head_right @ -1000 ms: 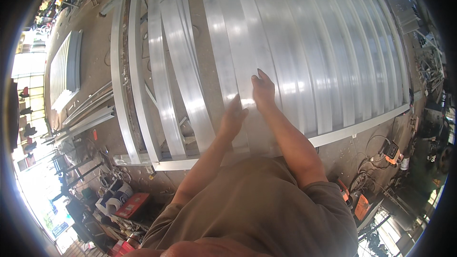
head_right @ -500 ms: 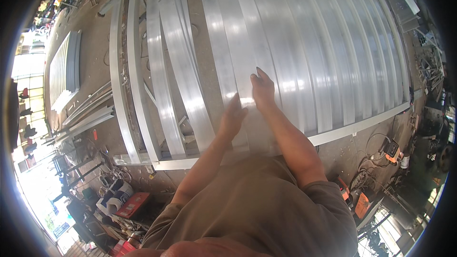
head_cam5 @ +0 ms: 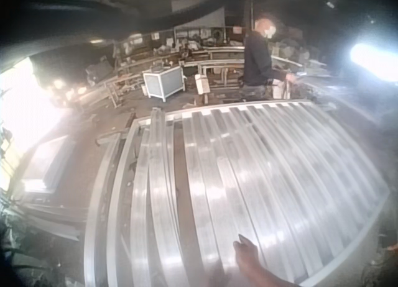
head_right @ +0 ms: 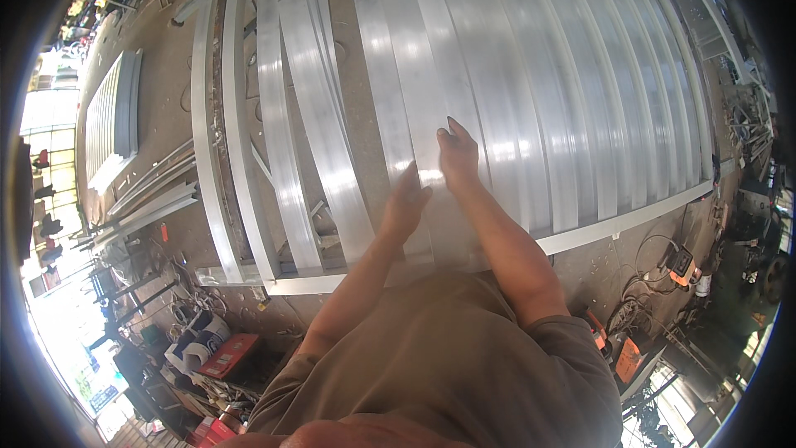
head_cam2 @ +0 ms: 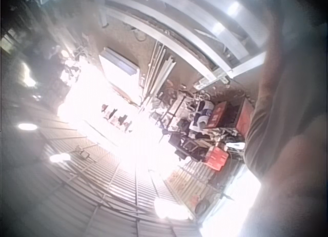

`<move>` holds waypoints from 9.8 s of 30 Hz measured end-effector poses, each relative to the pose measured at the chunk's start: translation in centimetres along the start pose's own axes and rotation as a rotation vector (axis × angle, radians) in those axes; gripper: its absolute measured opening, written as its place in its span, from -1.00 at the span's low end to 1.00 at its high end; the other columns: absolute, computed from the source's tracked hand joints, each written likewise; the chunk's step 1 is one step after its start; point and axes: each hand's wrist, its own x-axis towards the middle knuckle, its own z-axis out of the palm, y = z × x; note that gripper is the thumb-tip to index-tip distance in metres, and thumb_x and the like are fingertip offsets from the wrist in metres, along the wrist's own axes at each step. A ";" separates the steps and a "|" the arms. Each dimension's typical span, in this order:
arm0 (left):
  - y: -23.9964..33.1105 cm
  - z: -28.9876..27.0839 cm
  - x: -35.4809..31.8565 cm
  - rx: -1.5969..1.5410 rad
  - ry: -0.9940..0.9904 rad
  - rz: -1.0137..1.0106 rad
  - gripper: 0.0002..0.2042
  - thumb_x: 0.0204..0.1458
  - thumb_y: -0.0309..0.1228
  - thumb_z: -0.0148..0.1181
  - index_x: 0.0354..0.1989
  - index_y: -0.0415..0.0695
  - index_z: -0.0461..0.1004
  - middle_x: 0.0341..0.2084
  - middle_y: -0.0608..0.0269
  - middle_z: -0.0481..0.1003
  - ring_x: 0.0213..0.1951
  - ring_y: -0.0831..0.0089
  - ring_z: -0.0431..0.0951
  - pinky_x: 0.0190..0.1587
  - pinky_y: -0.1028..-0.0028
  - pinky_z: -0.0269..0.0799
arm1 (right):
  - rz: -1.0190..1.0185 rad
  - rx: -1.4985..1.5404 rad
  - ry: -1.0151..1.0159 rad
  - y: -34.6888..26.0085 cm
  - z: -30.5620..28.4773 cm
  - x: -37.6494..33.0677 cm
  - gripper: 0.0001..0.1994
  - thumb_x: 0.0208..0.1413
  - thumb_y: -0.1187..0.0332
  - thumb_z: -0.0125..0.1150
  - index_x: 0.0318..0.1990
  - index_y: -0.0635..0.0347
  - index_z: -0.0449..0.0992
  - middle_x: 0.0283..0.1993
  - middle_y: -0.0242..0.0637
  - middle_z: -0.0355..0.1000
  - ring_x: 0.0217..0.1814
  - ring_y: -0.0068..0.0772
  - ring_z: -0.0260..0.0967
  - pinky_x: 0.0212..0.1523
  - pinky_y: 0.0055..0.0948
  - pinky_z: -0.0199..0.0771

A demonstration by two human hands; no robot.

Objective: The person assembles a metal frame by inserting multiple long metal slats into a horizontal frame structure. They pick up each slat, align it with the frame, and press it into place, repeating this process for several slats.

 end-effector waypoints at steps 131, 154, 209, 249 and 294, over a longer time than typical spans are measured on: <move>-4.0 0.8 5.9 0.357 0.141 -0.010 -0.31 0.11 -0.39 0.40 0.46 -0.16 0.35 -0.14 -0.05 0.56 -0.06 0.06 0.61 0.06 0.05 0.52 | -0.247 -0.594 -0.199 12.4 -6.4 -7.1 -0.53 0.28 0.24 0.24 0.32 0.11 0.52 0.18 -0.14 0.49 0.24 -0.01 0.42 0.26 -0.13 0.42; -3.5 -10.6 -5.9 -0.149 0.553 -0.283 -0.29 0.29 -0.15 0.26 0.51 -0.25 0.21 0.30 -0.20 0.43 0.28 -0.01 0.48 0.32 0.11 0.37 | 0.155 -0.451 -0.441 4.0 12.1 -11.6 -0.22 0.34 -0.14 0.11 0.38 0.48 0.29 0.31 0.34 0.42 0.38 0.33 0.39 0.35 0.02 0.39; -1.1 -6.1 -3.3 -0.321 0.397 -0.229 -0.52 0.37 -0.30 0.14 0.33 -0.38 0.36 0.13 -0.13 0.51 0.17 0.08 0.50 0.24 0.18 0.38 | 0.021 -0.347 -0.201 4.1 6.5 -15.2 -0.38 0.40 0.02 0.10 0.32 0.45 0.38 0.27 0.26 0.44 0.35 0.21 0.40 0.31 -0.07 0.38; -4.0 -7.6 -3.3 -0.302 0.346 -0.277 -0.34 0.38 -0.12 0.15 0.47 -0.36 0.23 0.30 -0.14 0.44 0.31 0.14 0.45 0.34 0.25 0.32 | 0.026 -0.318 -0.232 5.3 7.8 -14.9 -0.40 0.36 0.00 0.16 0.24 0.45 0.43 0.20 0.26 0.48 0.27 0.22 0.44 0.26 -0.04 0.38; -8.0 -9.2 -10.4 -0.042 0.347 -0.198 -0.48 0.30 -0.25 0.22 0.43 -0.06 0.41 -0.02 -0.21 0.63 0.05 -0.07 0.64 0.13 0.15 0.51 | -0.149 -0.518 -0.531 8.1 4.6 -15.7 -0.24 0.31 0.20 0.31 0.56 0.30 0.15 0.54 0.14 0.24 0.61 -0.02 0.18 0.54 -0.19 0.18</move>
